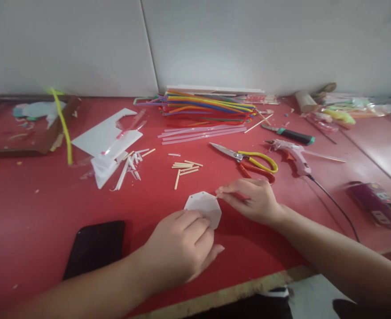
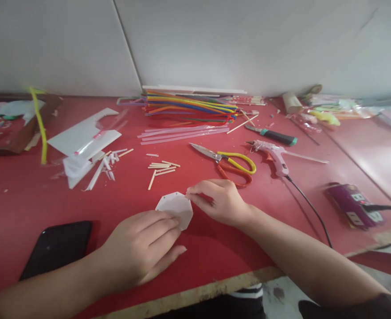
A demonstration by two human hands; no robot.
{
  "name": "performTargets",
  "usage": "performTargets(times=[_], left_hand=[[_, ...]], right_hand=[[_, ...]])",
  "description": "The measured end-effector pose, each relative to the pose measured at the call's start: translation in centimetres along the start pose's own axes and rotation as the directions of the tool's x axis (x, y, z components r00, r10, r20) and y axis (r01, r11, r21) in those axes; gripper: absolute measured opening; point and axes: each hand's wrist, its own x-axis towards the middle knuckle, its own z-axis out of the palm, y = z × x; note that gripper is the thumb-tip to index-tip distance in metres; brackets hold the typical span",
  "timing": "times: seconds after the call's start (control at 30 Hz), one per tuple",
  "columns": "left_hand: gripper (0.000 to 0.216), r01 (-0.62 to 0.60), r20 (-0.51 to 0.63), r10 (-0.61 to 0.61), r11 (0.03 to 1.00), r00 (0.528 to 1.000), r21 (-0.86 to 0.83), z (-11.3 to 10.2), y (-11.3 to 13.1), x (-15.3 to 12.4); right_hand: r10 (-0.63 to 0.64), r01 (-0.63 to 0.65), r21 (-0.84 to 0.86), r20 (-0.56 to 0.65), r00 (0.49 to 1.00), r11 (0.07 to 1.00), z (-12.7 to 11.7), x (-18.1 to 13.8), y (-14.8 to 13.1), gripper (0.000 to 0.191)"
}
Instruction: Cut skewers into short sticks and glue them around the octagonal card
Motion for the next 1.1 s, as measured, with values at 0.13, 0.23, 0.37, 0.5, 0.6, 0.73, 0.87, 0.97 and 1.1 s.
performTargets(times=[0.13,0.23,0.37,0.5,0.6,0.73,0.87,0.97,1.1], left_hand=[[0.024,0.004,0.006,-0.004,1.0,1.0,-0.003,-0.12,0.02,-0.04],[0.023,0.005,0.005,-0.005,1.0,1.0,-0.007,-0.17,0.0,-0.01],[0.023,0.006,0.008,-0.006,1.0,1.0,-0.01,-0.12,-0.08,-0.03],[0.022,-0.001,0.003,0.001,1.0,1.0,-0.005,-0.09,-0.15,0.01],[0.022,-0.001,0.001,0.001,1.0,1.0,-0.008,-0.05,-0.14,0.09],[0.023,-0.006,0.002,0.006,1.0,1.0,-0.003,-0.04,-0.1,0.09],[0.022,-0.013,0.005,0.013,1.0,1.0,0.004,-0.13,-0.16,0.05],[0.024,-0.005,0.025,0.005,1.0,1.0,0.01,-0.06,-0.19,0.02],[0.026,0.038,0.057,-0.041,0.998,0.998,0.042,0.35,-0.1,-0.02]], right_hand=[[-0.003,0.003,-0.006,-0.024,1.0,1.0,0.1,0.01,-0.12,0.005],[-0.006,0.006,-0.003,-0.041,0.999,1.0,0.16,0.06,-0.15,0.006],[0.002,-0.002,0.014,-0.037,0.999,1.0,0.19,0.14,-0.13,0.005],[0.006,-0.005,0.029,-0.021,1.0,1.0,0.07,0.17,-0.11,0.003],[0.006,-0.006,0.039,-0.008,1.0,0.999,-0.01,0.13,-0.05,0.003],[0.001,-0.002,0.043,0.008,1.0,0.999,0.01,-0.02,0.11,0.003],[0.017,-0.018,0.037,0.029,0.999,0.999,0.02,-0.07,0.1,0.006],[0.043,-0.044,0.035,0.042,0.998,0.998,-0.06,0.05,-0.22,0.006],[0.072,-0.075,0.057,0.06,0.996,0.996,-0.25,0.23,-0.77,0.005]])
